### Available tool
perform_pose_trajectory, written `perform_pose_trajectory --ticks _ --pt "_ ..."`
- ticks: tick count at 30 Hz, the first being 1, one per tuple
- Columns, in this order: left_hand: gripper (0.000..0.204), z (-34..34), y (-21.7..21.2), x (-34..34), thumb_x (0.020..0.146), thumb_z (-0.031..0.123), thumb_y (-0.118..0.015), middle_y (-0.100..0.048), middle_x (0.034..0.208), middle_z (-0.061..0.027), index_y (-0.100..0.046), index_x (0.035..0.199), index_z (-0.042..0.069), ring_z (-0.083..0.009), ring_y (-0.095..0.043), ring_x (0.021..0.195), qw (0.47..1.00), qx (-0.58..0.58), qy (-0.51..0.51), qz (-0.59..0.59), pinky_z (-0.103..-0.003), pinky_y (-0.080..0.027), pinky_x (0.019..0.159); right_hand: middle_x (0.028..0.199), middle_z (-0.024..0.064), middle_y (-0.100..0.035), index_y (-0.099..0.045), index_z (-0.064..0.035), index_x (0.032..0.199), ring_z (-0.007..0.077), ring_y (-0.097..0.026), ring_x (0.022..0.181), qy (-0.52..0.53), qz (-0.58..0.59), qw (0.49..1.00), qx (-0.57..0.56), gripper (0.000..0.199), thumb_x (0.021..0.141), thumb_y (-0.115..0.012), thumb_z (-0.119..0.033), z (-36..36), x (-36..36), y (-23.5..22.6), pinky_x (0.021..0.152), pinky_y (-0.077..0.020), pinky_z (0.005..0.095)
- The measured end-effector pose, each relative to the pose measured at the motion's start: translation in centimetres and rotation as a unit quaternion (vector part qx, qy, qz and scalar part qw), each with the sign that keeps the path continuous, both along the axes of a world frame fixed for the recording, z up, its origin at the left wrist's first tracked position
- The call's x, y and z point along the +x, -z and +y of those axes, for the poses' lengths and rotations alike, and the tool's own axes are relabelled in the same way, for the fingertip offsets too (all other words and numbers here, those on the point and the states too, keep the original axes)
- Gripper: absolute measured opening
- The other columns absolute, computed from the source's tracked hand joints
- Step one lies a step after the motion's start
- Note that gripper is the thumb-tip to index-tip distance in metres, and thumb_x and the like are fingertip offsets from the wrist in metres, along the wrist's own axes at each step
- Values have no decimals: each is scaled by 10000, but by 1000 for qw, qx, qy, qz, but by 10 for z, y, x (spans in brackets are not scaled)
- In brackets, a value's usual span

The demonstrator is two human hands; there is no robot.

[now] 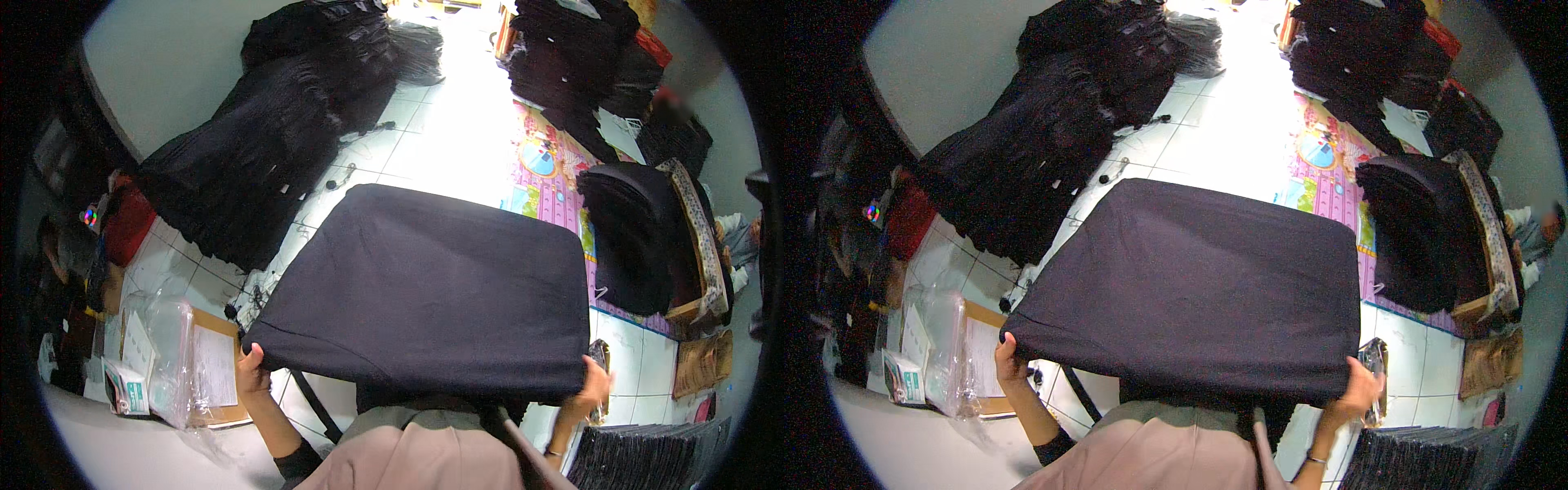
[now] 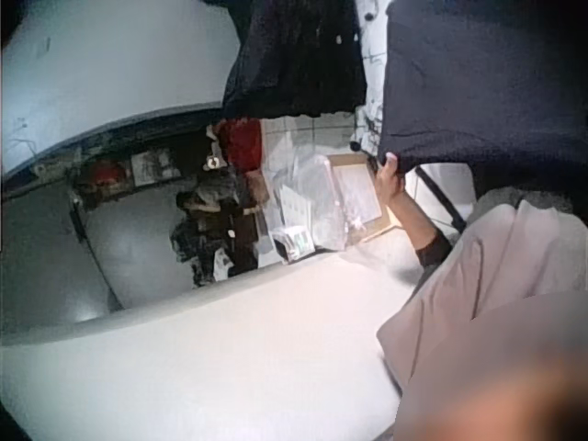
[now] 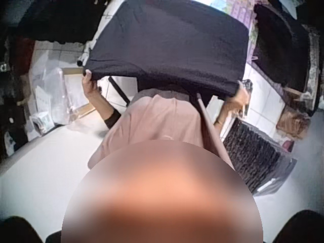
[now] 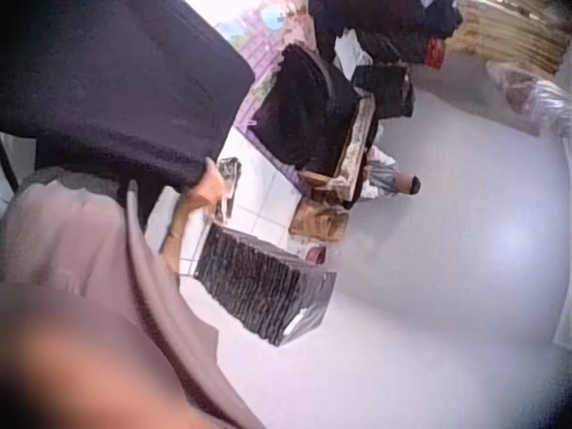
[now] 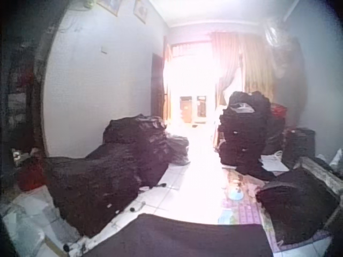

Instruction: The person folds black trousers on a table, places them into clear plastic bags, and stacks the packaged items. The person repeats this process for multiple trousers, folding them neatly and sealing each bag before stacking.

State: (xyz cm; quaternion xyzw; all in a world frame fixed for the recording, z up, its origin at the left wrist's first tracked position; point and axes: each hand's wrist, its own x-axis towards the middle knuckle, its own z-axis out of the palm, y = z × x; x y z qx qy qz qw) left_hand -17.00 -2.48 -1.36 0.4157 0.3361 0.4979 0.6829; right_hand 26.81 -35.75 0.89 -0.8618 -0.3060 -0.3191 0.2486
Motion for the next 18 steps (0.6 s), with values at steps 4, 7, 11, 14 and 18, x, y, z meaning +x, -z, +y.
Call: perform_pose_trajectory --ticks 4,7,11,14,18 --pt "590 -1 -2 5 870 294 -699 -599 1244 -116 -510 1304 -58 -255 -574 1119 979 -55 83 178 -419 -424 997 933 81 -659 -703 -55 949 259 -575 956 74 102 992 9 227 814 -524 -86 -81 39 10 924 -399 397" --pt "652 9 -23 5 838 289 -724 -581 1291 -120 -494 1330 -72 -251 -508 1216 959 -76 145 232 -369 -336 1067 923 73 -647 -692 -62 912 270 -548 983 71 101 992 -17 211 757 -554 -24 -89 65 12 913 -398 392" --pt "598 67 -70 48 877 450 -654 -635 1161 -87 -584 1219 -35 -206 -569 1080 947 41 159 277 -335 -405 962 974 117 -598 -605 -17 921 325 -544 1006 -12 135 991 10 175 750 -590 21 -42 135 -8 916 -411 409" --pt "469 130 -105 113 948 478 -563 -634 1026 -26 -613 1065 26 -125 -559 930 954 131 176 205 -306 -428 875 947 139 -583 -554 -9 966 326 -580 954 -108 187 976 34 204 780 -551 76 0 187 -44 887 -433 363" --pt "497 170 -148 126 936 459 -598 -621 1064 -87 -582 1164 17 -181 -590 956 978 104 105 146 -304 -453 878 956 -8 -583 -559 -30 981 129 -537 925 -218 254 906 258 144 882 -512 64 7 200 -96 892 -395 240"
